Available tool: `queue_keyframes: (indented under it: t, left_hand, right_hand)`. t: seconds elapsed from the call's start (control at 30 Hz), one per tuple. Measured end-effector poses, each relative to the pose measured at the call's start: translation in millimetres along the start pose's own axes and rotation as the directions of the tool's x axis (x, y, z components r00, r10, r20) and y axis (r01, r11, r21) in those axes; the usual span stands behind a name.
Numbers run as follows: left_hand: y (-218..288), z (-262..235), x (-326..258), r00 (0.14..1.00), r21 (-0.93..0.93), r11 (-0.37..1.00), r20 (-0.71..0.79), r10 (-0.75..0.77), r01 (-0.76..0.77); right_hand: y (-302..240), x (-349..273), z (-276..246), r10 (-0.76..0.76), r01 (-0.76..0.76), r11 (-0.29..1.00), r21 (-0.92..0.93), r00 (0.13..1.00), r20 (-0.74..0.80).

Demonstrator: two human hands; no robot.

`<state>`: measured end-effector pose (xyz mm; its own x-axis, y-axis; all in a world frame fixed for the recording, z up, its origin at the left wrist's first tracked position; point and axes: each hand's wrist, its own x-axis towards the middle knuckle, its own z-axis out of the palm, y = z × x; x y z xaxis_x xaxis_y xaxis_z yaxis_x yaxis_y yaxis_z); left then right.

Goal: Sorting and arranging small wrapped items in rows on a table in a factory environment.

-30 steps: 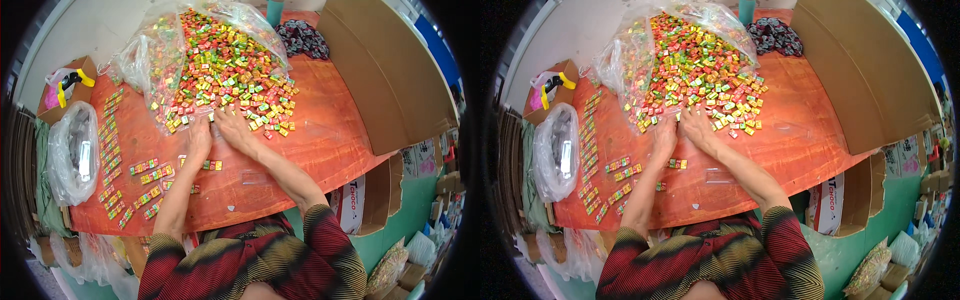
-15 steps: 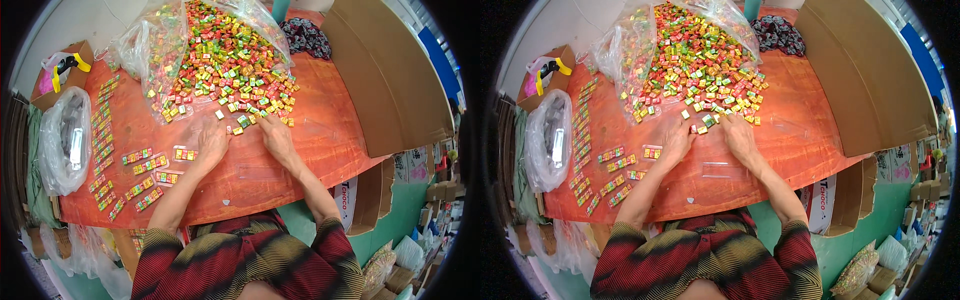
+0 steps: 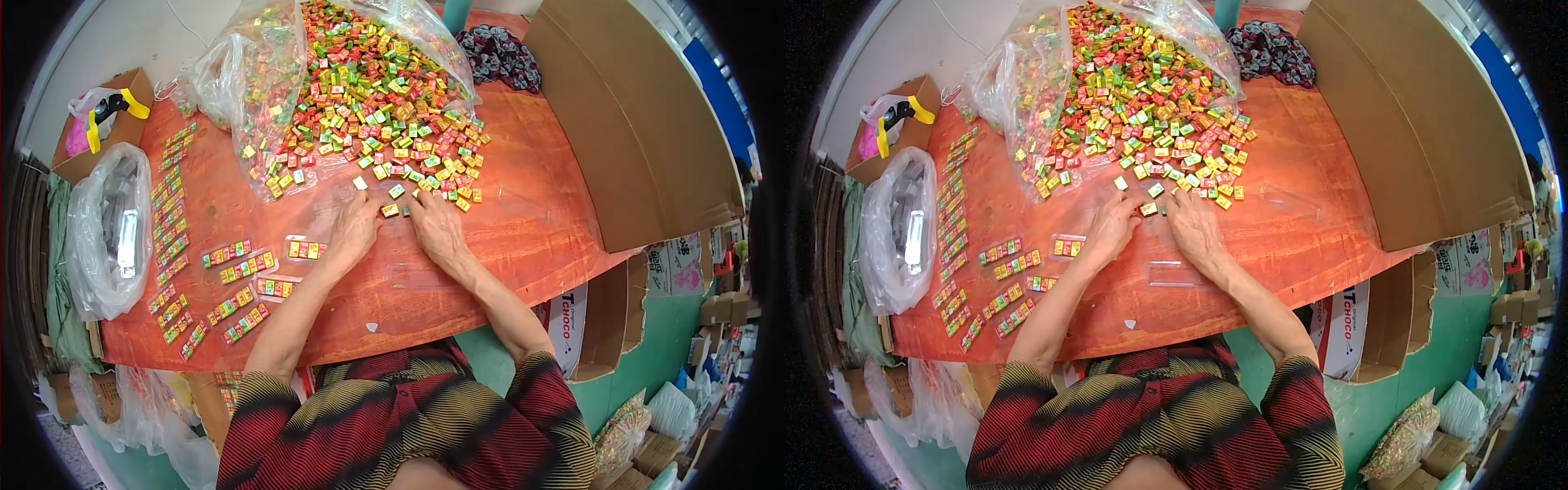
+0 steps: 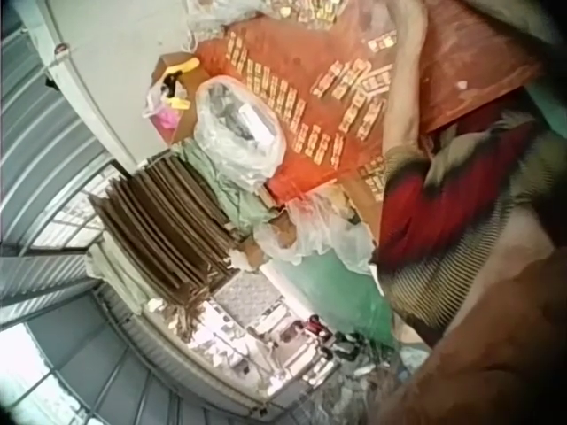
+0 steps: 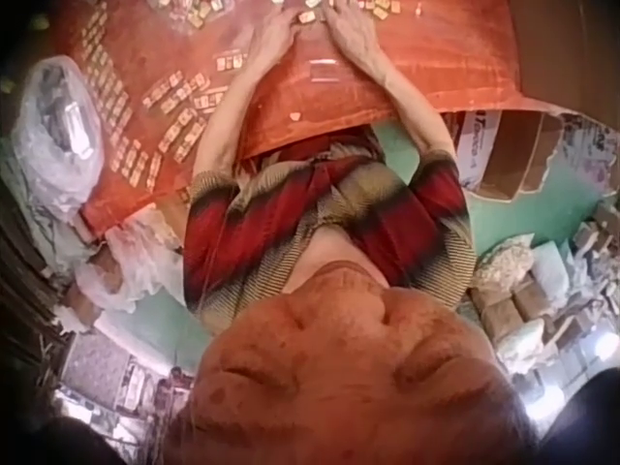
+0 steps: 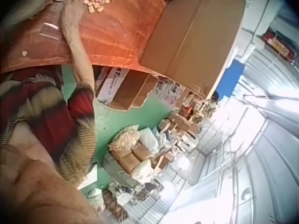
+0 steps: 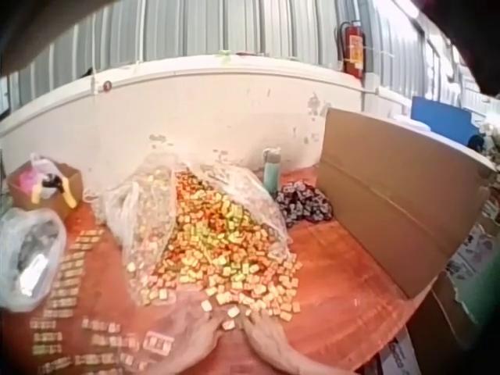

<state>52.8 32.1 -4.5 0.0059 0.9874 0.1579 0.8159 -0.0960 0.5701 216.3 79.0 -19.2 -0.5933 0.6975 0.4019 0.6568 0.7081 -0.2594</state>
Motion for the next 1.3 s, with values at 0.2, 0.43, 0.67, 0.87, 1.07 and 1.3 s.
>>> queue_keyframes:
  t: [0.2, 0.43, 0.67, 0.87, 1.07, 1.3]
  left_hand:
    - [-4, -5, 0, 0.999, -0.053, 0.999, 0.05, 0.015, -0.013]
    - [-9, -11, -1, 0.999, -0.059, 0.998, 0.03, 0.017, -0.015]
    - [-7, -13, 0, 0.993, -0.133, 0.99, 0.116, -0.021, 0.037]
    - [-2, -6, 5, 0.988, -0.173, 0.985, 0.151, 0.015, 0.012]
    - [5, 7, 3, 0.997, -0.092, 0.996, 0.071, 0.027, -0.021]
    - [8, 8, 0, 0.996, -0.105, 0.994, 0.075, 0.048, -0.04]
  right_hand:
    - [-24, 7, -5, 0.043, -0.042, 0.999, 0.02, 0.996, -0.08]
    - [-33, 17, 24, -0.02, 0.019, 0.999, 0.031, 0.999, 0.032]
    - [3, 6, -23, 0.093, -0.081, 0.981, 0.174, 0.994, -0.062]
    - [3, 3, -20, -0.037, 0.03, 0.993, 0.117, 0.997, 0.065]
    - [-7, -3, -13, 0.017, -0.019, 0.997, 0.073, 1.0, 0.024]
    - [-17, -21, -5, 0.108, -0.121, 0.979, 0.167, 0.991, 0.085]
